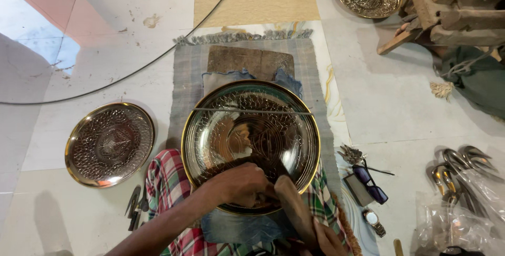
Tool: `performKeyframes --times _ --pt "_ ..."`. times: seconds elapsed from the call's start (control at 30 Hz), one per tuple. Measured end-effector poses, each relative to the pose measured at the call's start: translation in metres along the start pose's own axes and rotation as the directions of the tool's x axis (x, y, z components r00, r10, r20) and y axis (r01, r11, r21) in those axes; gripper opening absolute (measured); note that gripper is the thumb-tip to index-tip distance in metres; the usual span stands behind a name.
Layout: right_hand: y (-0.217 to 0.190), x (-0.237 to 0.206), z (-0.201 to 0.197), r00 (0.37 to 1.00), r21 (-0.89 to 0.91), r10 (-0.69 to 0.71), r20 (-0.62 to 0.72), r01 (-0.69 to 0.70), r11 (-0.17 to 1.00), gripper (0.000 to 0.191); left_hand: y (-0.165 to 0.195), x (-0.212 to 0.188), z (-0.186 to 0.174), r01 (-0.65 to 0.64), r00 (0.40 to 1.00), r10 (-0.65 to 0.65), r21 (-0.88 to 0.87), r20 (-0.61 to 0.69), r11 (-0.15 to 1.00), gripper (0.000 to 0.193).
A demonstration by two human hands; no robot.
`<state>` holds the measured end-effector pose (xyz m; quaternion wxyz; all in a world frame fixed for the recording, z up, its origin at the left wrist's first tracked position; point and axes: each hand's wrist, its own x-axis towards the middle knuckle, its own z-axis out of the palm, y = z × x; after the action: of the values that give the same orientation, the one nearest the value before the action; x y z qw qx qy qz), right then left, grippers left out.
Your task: The person sits on the floor and repeatedly strikes a metal plate with a wooden mallet to create a textured pattern. The plate is held steady with a cloth in the left hand while the right hand delivers repeated blows.
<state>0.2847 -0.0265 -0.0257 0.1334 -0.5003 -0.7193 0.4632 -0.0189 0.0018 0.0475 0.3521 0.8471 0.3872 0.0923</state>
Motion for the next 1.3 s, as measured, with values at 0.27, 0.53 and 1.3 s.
performKeyframes --times 0.27,0.53,1.3 --pt "-0.023 0.03 -0.009 0.81 0.589 0.542 0.223 -0.555 0.587 0.07 0.049 -0.009 0.063 0.051 0.229 -0.636 -0.644 -0.737 0.764 0.036" --pt "-0.091 0.011 -0.02 0.947 0.237 -0.189 -0.26 0.252 0.938 0.071 0.065 -0.011 0.079 0.194 0.135 -0.63 -0.603 -0.765 0.774 0.059" --pt "-0.231 0.09 -0.098 0.889 -0.14 -0.261 0.376 0.333 0.933 0.089 0.061 -0.001 0.111 0.352 0.014 -0.627 -0.583 -0.779 0.732 0.047"
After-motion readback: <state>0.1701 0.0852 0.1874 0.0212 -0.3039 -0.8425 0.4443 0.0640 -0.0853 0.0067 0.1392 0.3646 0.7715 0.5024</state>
